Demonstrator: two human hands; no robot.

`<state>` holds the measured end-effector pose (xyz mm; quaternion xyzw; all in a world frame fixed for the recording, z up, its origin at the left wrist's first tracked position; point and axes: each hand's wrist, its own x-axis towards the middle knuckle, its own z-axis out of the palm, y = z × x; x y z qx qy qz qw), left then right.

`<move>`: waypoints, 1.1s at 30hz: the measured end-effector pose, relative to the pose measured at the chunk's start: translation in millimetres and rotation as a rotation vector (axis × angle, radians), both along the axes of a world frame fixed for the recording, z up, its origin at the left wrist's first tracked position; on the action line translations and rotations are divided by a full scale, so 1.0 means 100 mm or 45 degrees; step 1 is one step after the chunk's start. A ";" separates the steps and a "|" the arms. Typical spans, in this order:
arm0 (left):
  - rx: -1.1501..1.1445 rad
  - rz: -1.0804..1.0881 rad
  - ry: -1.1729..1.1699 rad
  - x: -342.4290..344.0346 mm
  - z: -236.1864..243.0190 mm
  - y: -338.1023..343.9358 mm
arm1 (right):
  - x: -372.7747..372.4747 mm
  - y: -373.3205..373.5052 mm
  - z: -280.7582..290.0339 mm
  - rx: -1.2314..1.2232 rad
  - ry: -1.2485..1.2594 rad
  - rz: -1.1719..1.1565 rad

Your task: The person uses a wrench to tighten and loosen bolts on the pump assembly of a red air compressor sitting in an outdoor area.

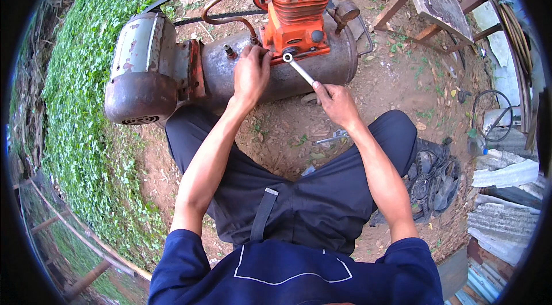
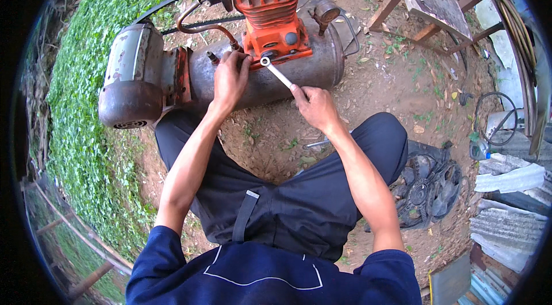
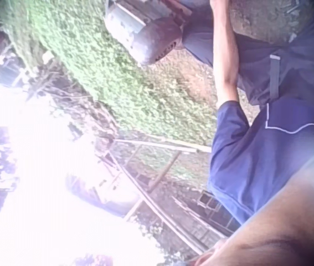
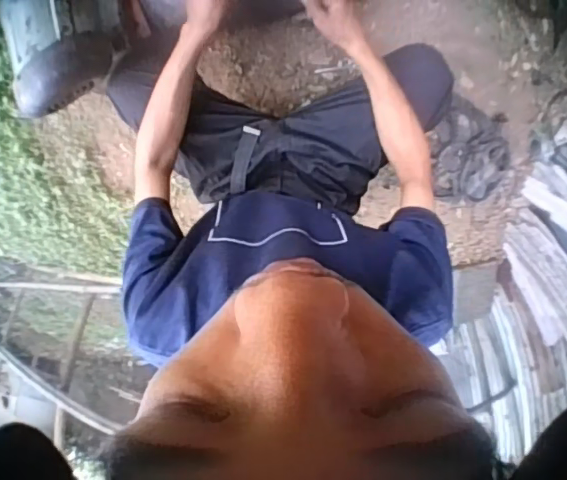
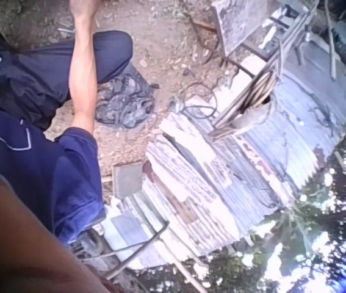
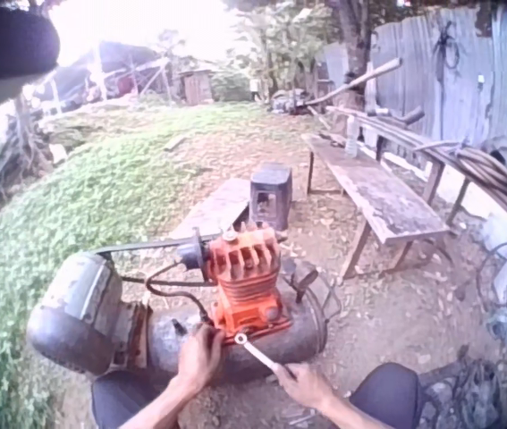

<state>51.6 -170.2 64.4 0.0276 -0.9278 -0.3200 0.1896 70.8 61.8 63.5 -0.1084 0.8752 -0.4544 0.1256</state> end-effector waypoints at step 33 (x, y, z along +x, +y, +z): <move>1.428 -0.031 -0.872 -0.19 0.01 -0.49 | 0.15 -0.57 0.04 -0.369 -0.913 -0.339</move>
